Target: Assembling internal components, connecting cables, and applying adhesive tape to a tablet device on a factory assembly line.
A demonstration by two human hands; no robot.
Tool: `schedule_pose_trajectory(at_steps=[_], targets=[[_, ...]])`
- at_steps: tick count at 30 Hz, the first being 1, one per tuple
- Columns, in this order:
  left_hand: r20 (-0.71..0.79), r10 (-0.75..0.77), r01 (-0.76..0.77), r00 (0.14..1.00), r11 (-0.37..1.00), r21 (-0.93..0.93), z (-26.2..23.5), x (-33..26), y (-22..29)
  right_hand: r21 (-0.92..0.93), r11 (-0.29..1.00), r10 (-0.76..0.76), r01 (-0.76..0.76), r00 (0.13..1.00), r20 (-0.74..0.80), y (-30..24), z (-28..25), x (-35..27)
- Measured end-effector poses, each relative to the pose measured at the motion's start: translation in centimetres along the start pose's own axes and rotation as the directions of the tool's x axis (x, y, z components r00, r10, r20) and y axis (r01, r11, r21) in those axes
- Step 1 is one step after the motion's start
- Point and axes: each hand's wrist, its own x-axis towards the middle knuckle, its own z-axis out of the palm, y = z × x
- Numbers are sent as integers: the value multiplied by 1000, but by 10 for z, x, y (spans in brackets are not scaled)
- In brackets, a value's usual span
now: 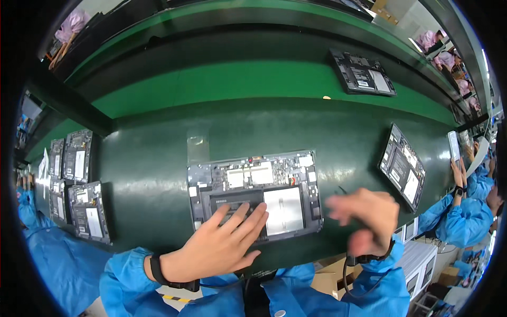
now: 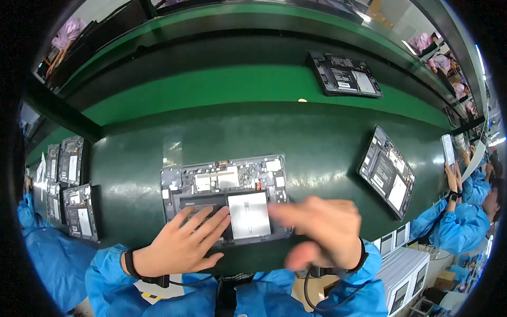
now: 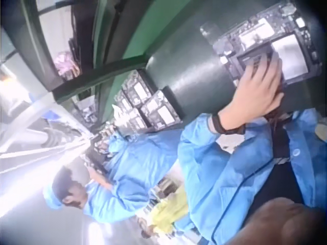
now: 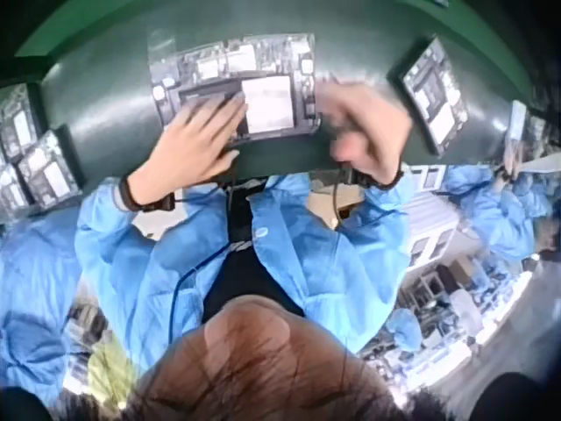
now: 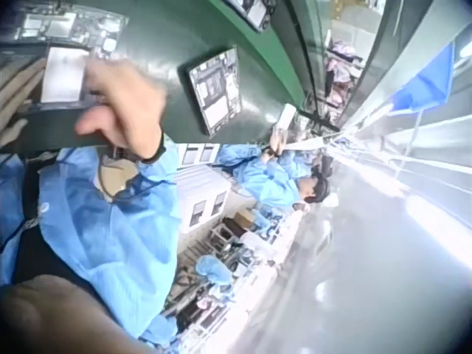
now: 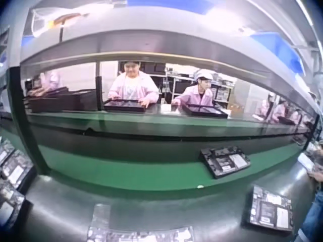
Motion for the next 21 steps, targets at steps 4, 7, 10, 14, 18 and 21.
schedule_pose_trajectory(at_steps=[4, 7, 10, 14, 18, 21], targets=[[56, 86, -90, 995, 994, 56, 17, 7, -21, -321, 889, -221, 327, 920, 325, 12, 41, 29], [57, 142, -146, 988, 987, 71, 21, 5, -29, -392, 832, -214, 392, 879, 425, 30, 64, 29], [18, 187, -188, 982, 978, 87, 30, 6, -37, -412, 798, -218, 440, 848, 483, 51, 74, 22], [-29, 206, -200, 978, 971, 128, 35, 7, -39, -442, 754, -252, 486, 836, 488, 55, 75, 27], [-13, 157, -154, 988, 982, 110, 36, 18, -40, -293, 888, -201, 354, 872, 446, 65, 68, 34], [13, 184, -184, 983, 974, 133, 34, 19, -43, 217, 962, 129, -164, 977, 171, 68, 56, 35]])
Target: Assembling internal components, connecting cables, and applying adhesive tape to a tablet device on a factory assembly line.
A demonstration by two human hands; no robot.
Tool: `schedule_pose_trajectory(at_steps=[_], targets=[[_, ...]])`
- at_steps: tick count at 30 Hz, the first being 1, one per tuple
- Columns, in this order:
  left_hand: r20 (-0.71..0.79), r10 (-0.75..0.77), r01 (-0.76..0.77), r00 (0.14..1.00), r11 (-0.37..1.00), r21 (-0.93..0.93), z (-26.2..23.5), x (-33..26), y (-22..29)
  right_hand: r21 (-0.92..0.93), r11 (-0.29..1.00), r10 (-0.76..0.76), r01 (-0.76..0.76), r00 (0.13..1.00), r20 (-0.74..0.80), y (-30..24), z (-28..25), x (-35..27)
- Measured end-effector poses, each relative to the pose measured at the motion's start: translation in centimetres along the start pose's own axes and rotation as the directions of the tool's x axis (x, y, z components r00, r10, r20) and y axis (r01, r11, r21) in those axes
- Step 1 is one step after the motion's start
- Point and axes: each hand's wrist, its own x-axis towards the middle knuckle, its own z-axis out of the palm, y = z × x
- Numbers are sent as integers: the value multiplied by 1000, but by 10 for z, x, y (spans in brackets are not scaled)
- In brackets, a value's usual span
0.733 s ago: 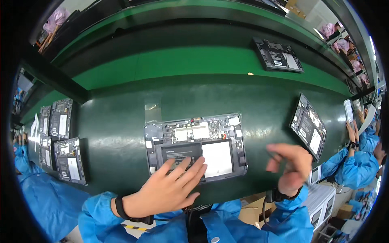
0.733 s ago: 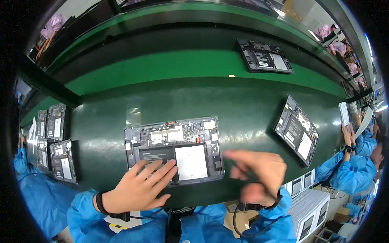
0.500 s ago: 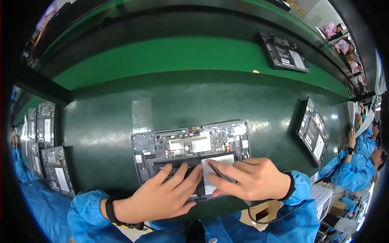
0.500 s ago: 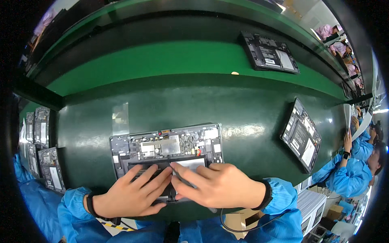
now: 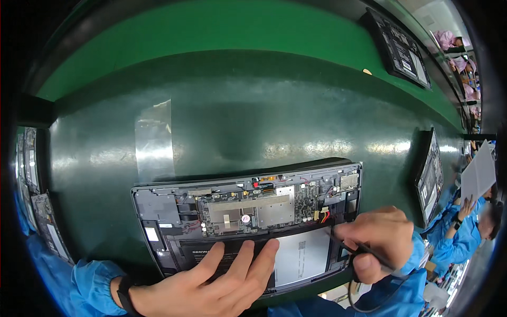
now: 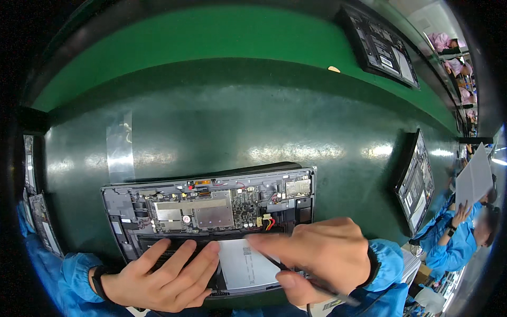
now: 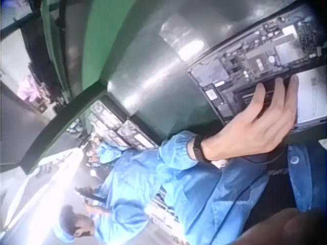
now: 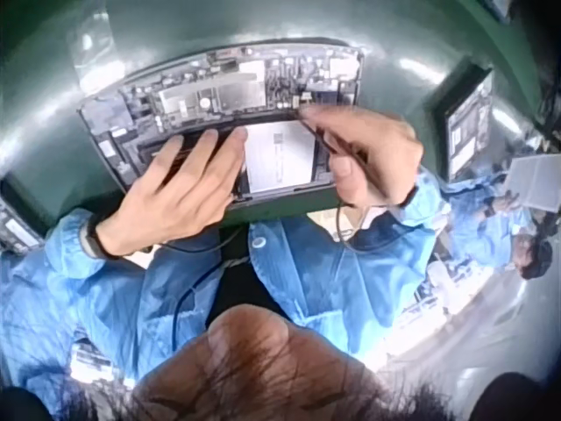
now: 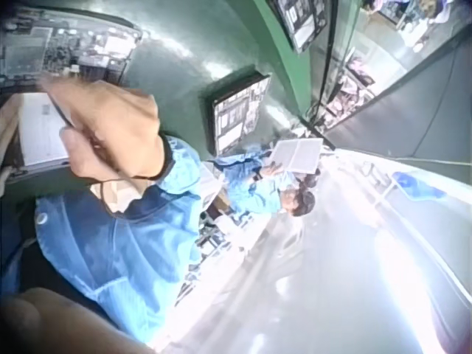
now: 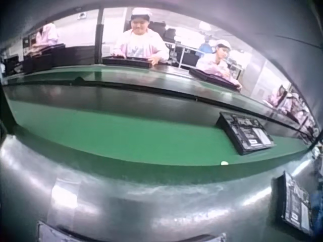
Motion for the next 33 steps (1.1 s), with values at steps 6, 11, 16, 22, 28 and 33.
schedule_pose_trajectory(at_steps=[6, 11, 16, 22, 28, 33], targets=[[-75, -53, 51, 996, 998, -38, 6, -4, 5, -9, 988, -154, 156, 980, 125, 9, 5, 8], [-59, -36, 34, 998, 999, -32, 6, -5, 4, -401, 757, -394, 517, 849, 351, 2, 13, 11], [-39, -32, 31, 999, 999, -30, 5, -7, 4, -540, 624, -450, 565, 824, 344, 11, 23, 2], [-82, 137, -121, 987, 977, 174, 20, -12, -9, -533, 660, -438, 530, 847, 300, 14, 29, 0], [-104, 123, -111, 987, 987, 114, 22, -13, -9, -583, 660, -374, 475, 880, 293, 6, 34, -2], [-117, -52, 44, 992, 997, -67, 12, -7, 1, -604, 638, -400, 478, 875, 272, 11, 33, 4]])
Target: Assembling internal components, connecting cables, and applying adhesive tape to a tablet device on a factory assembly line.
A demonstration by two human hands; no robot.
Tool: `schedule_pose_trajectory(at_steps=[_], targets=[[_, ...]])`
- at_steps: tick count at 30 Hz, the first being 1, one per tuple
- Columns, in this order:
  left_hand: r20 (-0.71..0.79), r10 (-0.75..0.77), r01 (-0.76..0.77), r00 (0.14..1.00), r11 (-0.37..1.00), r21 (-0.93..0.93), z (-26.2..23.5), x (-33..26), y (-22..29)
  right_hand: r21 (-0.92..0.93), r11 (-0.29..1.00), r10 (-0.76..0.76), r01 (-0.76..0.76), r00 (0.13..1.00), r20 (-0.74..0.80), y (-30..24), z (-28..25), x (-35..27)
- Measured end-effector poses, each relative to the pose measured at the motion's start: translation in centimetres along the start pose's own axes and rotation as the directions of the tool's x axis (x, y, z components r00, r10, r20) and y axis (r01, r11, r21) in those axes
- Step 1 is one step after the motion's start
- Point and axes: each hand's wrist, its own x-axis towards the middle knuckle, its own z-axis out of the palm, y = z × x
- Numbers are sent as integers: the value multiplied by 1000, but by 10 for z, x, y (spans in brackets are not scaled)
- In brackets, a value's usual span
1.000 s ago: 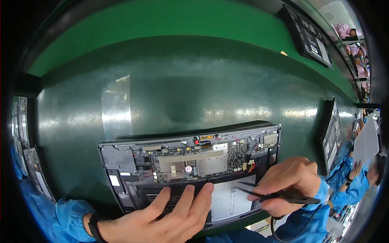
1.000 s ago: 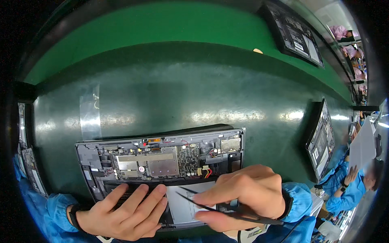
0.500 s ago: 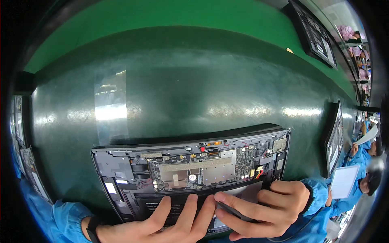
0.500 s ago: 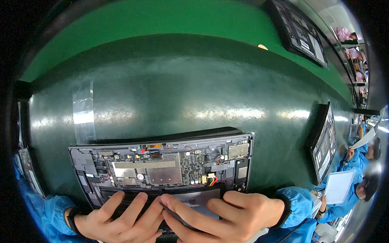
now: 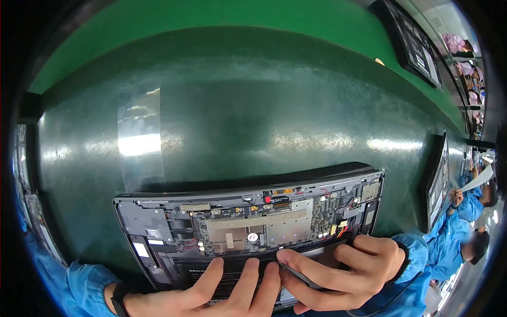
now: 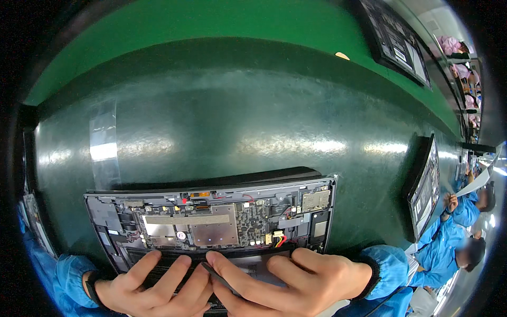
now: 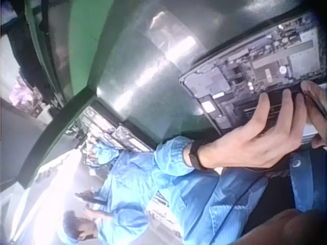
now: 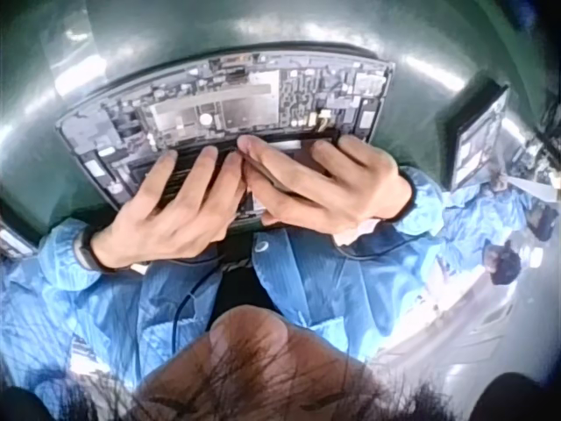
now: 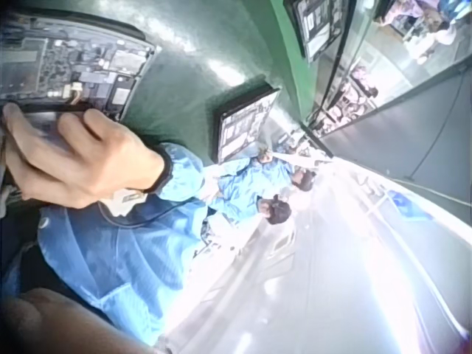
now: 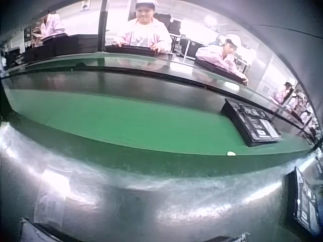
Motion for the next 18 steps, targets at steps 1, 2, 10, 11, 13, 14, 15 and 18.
schedule_pose_trajectory(at_steps=[1, 2, 10, 11, 13, 14, 15, 18], targets=[[-5, -2, 2, 1000, 1000, -7, 0, 0, 0, 11, 1000, -11, 10, 998, 58, 1, -5, 3], [-6, -2, 2, 1000, 1000, -9, -1, 0, 0, 23, 1000, -23, 20, 993, 116, 2, -8, 5], [-17, 17, -17, 1000, 1000, -13, 4, 2, -2, -22, 1000, 5, -4, 997, 73, -3, -1, -2], [-6, 11, -11, 1000, 1000, -1, -2, 1, -1, -24, 1000, 7, -7, 1000, 17, -3, 0, -1], [8, 17, -17, 1000, 1000, -3, -2, 1, -1, -19, 1000, -15, 16, 1000, 26, 1, -1, 1], [10, 17, -17, 1000, 1000, -2, -2, 1, -1, -15, 999, -38, 38, 999, 37, 2, -1, 2], [4, 17, -17, 1000, 1000, 7, -1, 2, -2, -19, 999, -36, 37, 999, 40, 0, -2, 1], [9, 24, -24, 1000, 999, 37, -1, 2, -2, 57, 995, 84, -84, 996, -8, -3, -1, -3]])
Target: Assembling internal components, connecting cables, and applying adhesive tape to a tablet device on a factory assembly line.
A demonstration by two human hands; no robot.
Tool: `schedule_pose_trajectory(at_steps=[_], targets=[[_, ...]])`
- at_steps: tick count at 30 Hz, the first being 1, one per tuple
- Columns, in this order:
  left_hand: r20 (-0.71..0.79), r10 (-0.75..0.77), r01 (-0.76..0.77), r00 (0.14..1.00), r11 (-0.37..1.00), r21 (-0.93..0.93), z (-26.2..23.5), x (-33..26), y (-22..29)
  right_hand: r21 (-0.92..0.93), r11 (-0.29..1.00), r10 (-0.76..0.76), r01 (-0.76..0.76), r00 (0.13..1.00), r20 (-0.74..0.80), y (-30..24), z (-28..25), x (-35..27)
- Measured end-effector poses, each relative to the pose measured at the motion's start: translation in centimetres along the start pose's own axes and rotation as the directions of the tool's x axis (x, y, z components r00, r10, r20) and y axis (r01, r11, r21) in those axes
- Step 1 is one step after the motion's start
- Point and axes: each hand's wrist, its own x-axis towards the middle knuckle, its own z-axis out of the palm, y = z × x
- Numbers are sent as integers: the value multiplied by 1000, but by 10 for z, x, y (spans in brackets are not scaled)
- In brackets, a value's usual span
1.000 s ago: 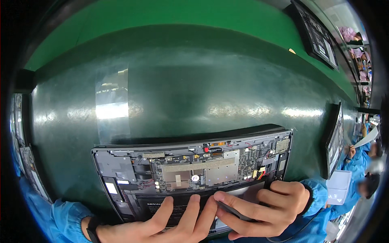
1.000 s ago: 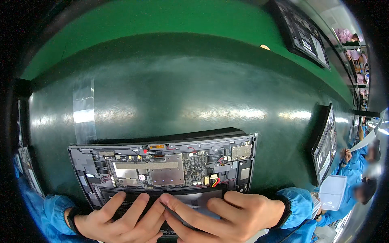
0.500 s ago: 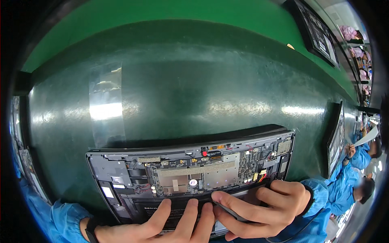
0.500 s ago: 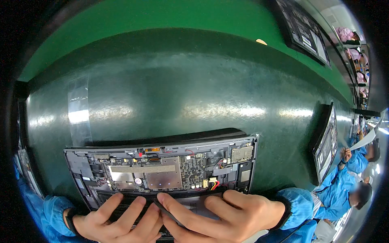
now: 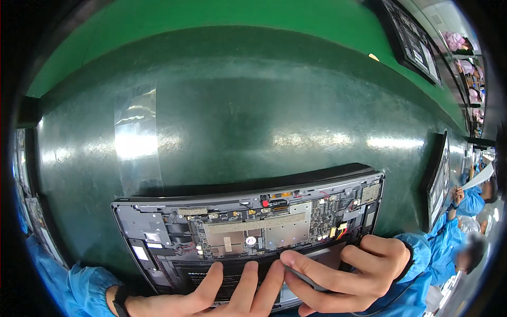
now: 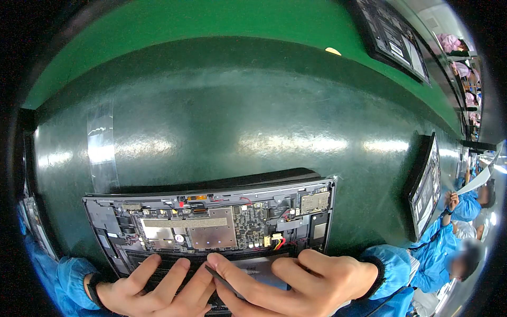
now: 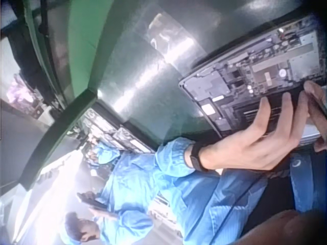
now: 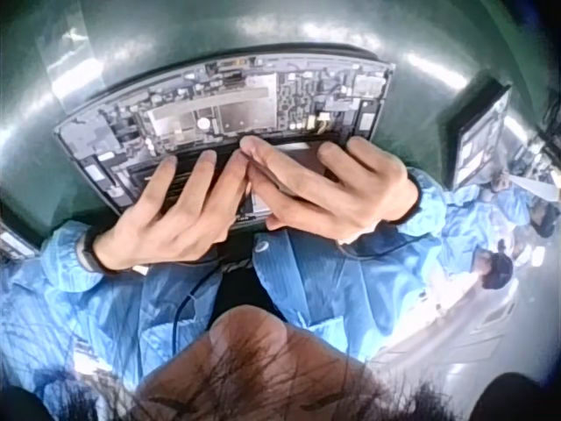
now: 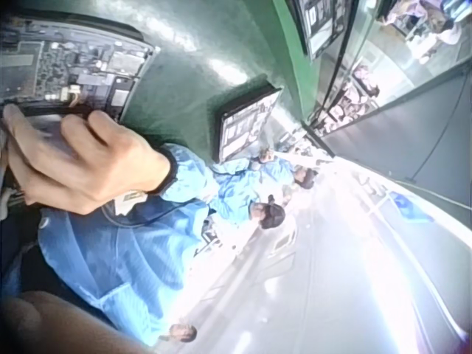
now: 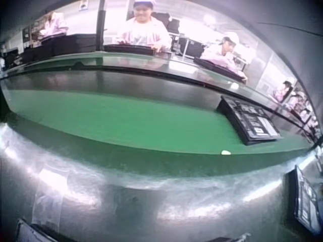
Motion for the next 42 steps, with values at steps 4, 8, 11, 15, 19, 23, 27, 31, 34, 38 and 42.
schedule_pose_trajectory(at_steps=[4, 8, 11, 15, 19, 23, 27, 31, 34, 38, 42], targets=[[11, 3, -3, 1000, 999, 46, 0, 0, 1, -67, 985, -163, 161, 986, -19, 9, -3, 2], [52, 43, -46, 998, 997, 63, 0, -1, 0, -34, 968, -243, 248, 962, 124, 15, -11, 5], [-3, -19, 19, 1000, 1000, 6, 1, 0, 1, -16, 990, -140, 141, 989, 53, 8, -5, 5], [3, -4, 4, 1000, 1000, -6, 0, 0, 0, -25, 987, -151, 156, 979, 138, 7, -11, 10], [4, 11, -11, 1000, 1000, 3, -1, 0, -1, -37, 988, -148, 153, 983, 104, 6, -11, 10], [-4, 21, -21, 1000, 1000, 6, 0, -1, -2, -42, 977, -205, 211, 971, 119, 9, -9, 5], [-5, -14, 13, 1000, 998, -56, 1, -1, -1, -72, 983, -169, 169, 986, 8, 7, -2, 7], [-25, -37, 36, 999, 997, -72, 2, 0, -1, -57, 980, -185, 192, 977, 105, 10, -10, 9], [26, 91, -91, 996, 996, 4, 2, -2, -8, -95, 975, -195, 201, 978, 68, 7, -6, 7], [-22, -47, 46, 999, 997, -55, 2, -2, 1, -140, 959, -247, 246, 969, 7, 12, 2, 4], [-26, -60, 59, 998, 996, -63, 1, -1, 2, -87, 982, -167, 169, 985, 36, 5, -4, 12]])
